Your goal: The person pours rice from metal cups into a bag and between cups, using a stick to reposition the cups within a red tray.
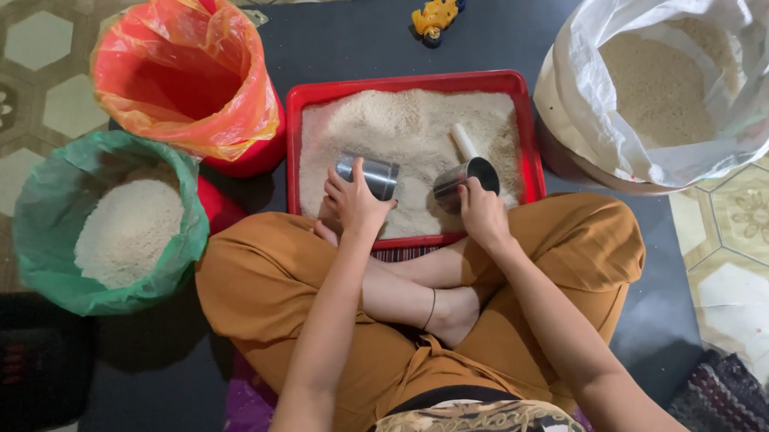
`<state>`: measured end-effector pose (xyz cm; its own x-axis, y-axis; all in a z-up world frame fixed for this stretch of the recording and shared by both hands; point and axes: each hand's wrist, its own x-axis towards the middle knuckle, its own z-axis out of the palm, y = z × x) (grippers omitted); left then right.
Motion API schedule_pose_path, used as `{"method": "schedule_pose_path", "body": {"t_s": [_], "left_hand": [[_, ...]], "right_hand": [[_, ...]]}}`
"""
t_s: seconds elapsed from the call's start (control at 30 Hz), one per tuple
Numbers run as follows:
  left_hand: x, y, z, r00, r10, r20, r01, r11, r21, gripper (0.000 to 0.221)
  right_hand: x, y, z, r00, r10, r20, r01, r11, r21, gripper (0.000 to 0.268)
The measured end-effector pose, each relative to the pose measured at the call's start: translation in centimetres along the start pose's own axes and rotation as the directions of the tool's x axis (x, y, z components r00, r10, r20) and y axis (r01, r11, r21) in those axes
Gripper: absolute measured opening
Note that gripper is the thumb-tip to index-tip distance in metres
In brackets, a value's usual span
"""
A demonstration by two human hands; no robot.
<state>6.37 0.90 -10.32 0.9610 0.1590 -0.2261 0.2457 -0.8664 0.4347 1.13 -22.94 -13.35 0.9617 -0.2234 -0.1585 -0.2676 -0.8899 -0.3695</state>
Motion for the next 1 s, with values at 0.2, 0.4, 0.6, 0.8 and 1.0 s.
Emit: {"method": "schedule_pose_path", "body": {"t_s": [0.2, 0.4, 0.6, 0.8, 1.0], "left_hand": [[-2.4, 1.3, 0.5, 0.999, 0.032, -0.032, -0.039, 0.971, -0.236, 0.107], [1.2, -0.2, 0.7, 0.989, -0.148, -0.013, 0.115, 0.819, -0.561, 0.113], [1.9, -1.1, 0.7, 0.895, -0.436, 0.092, 0.309, 0.459, -0.833, 0.118], [-0.6, 1.2, -1.1, 0.907, -0.151, -0.393, -0.255, 0.546, -0.798, 0.113], [-1.0, 2.2, -1.9, 0.813, 0.279, -0.511, -0.55, 0.656, -0.518, 0.105]], "right_hand": [[2.4, 0.6, 4.4, 0.999, 0.04, -0.028, -0.022, 0.889, 0.457, 0.029], [1.4, -3.6, -1.1, 0.975, 0.169, 0.143, -0.174, 0.19, 0.966, 0.023], [2.3, -3.9, 0.1, 0.757, -0.593, -0.275, 0.6, 0.797, -0.069, 0.023], [1.4, -4.5, 2.2, 0.604, -0.79, -0.102, 0.75, 0.608, -0.26, 0.017], [0.8, -5.3, -1.3, 0.497, -0.809, -0.313, 0.801, 0.567, -0.192, 0.012]]}}
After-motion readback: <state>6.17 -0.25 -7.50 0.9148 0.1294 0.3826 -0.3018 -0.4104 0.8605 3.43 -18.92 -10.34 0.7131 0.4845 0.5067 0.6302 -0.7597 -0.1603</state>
